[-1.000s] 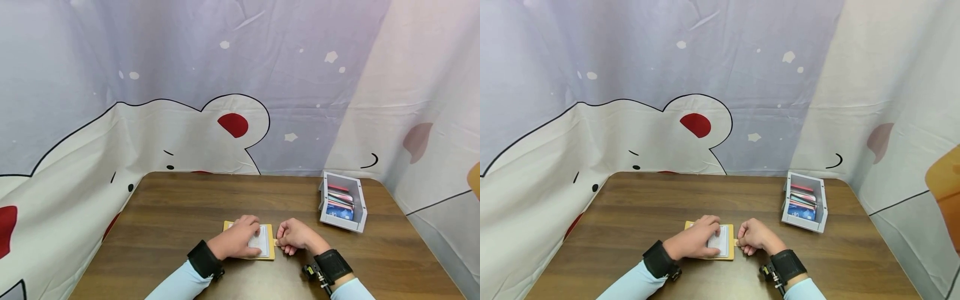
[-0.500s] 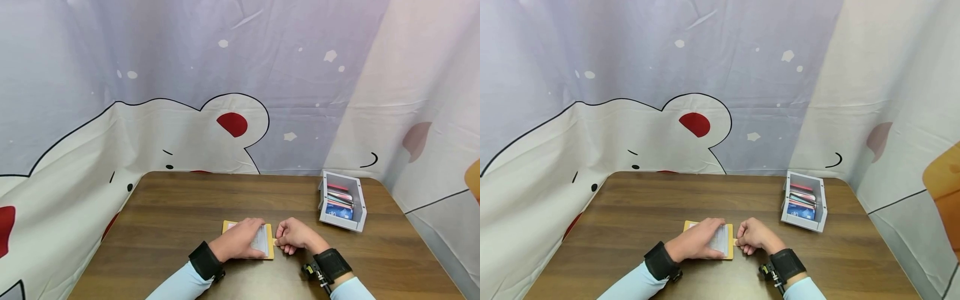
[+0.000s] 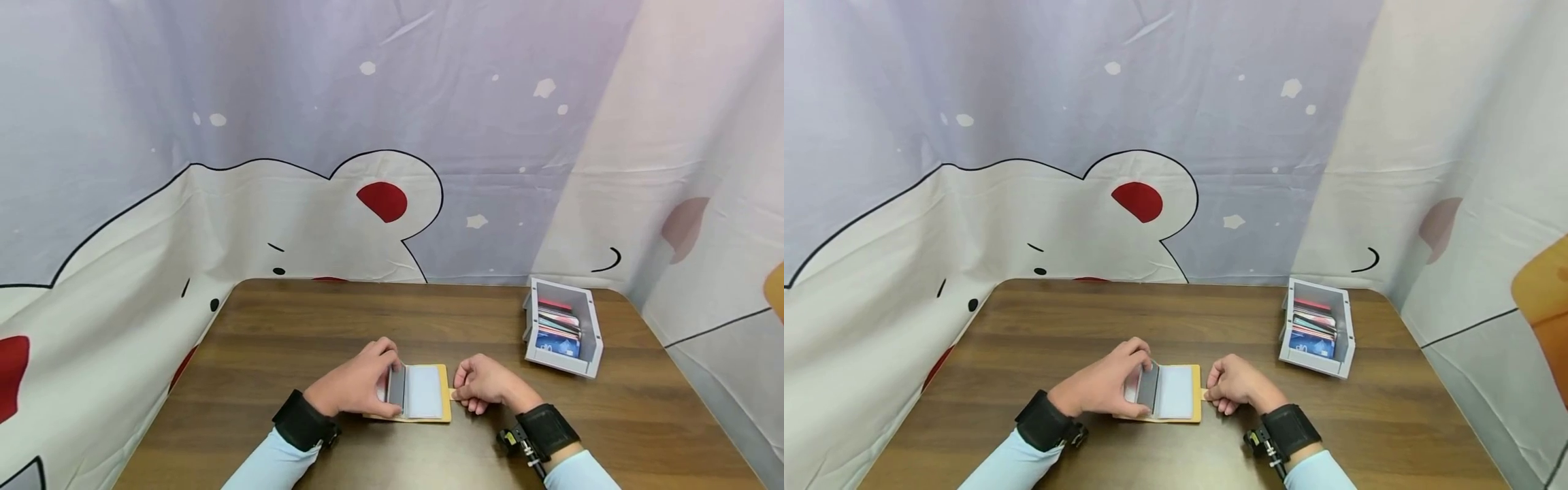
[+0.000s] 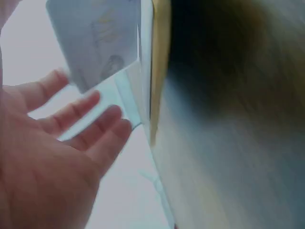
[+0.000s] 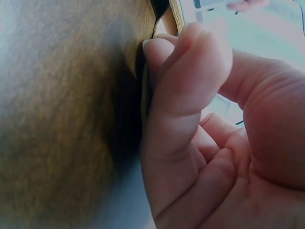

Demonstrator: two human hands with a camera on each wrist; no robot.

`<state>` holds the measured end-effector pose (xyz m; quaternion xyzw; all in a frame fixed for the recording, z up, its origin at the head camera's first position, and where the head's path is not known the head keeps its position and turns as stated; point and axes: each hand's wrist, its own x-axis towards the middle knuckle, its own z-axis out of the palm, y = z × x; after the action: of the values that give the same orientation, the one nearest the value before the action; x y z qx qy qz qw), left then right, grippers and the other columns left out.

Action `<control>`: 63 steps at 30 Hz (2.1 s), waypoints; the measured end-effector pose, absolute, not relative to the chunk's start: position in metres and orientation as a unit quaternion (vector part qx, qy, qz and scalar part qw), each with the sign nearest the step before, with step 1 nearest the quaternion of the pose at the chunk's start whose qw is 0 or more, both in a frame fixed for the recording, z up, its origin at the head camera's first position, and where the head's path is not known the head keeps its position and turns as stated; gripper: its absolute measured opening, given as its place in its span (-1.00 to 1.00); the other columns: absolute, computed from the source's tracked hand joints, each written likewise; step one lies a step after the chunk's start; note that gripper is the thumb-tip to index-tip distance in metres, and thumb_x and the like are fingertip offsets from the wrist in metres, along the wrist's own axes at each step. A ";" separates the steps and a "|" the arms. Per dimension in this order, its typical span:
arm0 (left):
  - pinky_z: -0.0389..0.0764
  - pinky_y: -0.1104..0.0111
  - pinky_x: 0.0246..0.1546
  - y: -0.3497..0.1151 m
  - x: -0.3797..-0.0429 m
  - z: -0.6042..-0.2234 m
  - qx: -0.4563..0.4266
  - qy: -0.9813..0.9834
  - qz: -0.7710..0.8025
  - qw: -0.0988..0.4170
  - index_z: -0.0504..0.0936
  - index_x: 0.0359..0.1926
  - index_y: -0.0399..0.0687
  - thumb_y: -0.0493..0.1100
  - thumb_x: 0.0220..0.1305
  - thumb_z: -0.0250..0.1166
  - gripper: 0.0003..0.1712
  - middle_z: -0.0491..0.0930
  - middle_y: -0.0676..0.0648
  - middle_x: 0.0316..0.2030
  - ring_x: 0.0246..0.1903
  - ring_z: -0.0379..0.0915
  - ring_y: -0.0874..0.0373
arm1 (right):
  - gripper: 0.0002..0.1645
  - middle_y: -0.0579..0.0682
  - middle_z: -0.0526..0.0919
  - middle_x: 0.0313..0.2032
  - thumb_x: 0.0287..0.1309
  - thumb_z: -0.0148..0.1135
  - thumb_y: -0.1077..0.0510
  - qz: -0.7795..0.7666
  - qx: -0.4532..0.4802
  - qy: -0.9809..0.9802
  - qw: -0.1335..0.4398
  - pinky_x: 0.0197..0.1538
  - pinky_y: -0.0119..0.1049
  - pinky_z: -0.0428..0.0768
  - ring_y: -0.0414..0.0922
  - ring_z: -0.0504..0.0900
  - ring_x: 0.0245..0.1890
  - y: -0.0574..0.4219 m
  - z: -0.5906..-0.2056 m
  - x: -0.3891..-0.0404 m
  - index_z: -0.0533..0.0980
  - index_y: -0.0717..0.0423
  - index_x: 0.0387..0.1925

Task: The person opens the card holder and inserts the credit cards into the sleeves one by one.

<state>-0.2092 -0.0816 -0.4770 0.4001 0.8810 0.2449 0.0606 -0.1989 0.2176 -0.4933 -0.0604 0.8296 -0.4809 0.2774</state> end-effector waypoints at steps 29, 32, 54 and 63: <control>0.59 0.38 -0.04 -0.089 -0.210 -0.489 0.367 0.917 0.127 0.093 0.66 0.26 0.15 0.21 -0.01 0.61 -0.22 0.55 0.06 0.15 0.00 0.42 0.16 | -0.77 -0.17 0.51 -0.53 -0.11 0.50 0.32 -0.106 -0.169 0.978 -0.057 -0.35 -0.29 0.44 -0.25 0.41 -0.47 0.348 -0.429 -0.224 0.57 0.02 -0.50; 0.59 0.37 -0.03 -0.089 -0.210 -0.490 0.366 0.917 0.133 0.093 0.67 0.25 0.13 0.20 -0.01 0.61 -0.23 0.55 0.05 0.15 0.01 0.42 0.16 | -0.71 -0.08 0.51 -0.43 -0.09 0.57 0.21 -0.062 -0.162 0.985 -0.018 -0.32 -0.18 0.43 -0.14 0.42 -0.39 0.363 -0.430 -0.228 0.55 0.05 -0.40; 0.58 0.34 0.03 -0.089 -0.210 -0.485 0.344 0.920 0.142 0.121 0.64 0.28 0.14 0.18 0.03 0.60 -0.23 0.53 0.04 0.20 0.08 0.40 0.14 | -0.68 -0.16 0.50 -0.49 -0.10 0.61 0.13 -0.067 -0.184 0.981 0.018 -0.33 -0.28 0.39 -0.22 0.38 -0.46 0.389 -0.447 -0.251 0.53 -0.02 -0.49; 0.57 0.36 0.00 -0.087 -0.211 -0.488 0.343 0.920 0.142 0.123 0.63 0.29 0.17 0.20 0.00 0.61 -0.20 0.52 0.06 0.20 0.06 0.39 0.17 | -0.50 -0.12 0.43 -0.49 -0.17 0.69 0.07 -0.068 -0.166 0.983 0.028 -0.35 -0.30 0.33 -0.18 0.38 -0.44 0.393 -0.451 -0.260 0.43 0.02 -0.44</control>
<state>-0.2107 -0.0874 -0.4878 0.3430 0.9204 0.1416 0.1233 -0.2595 0.3926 -0.4511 -0.1661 0.9834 -0.0682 0.0276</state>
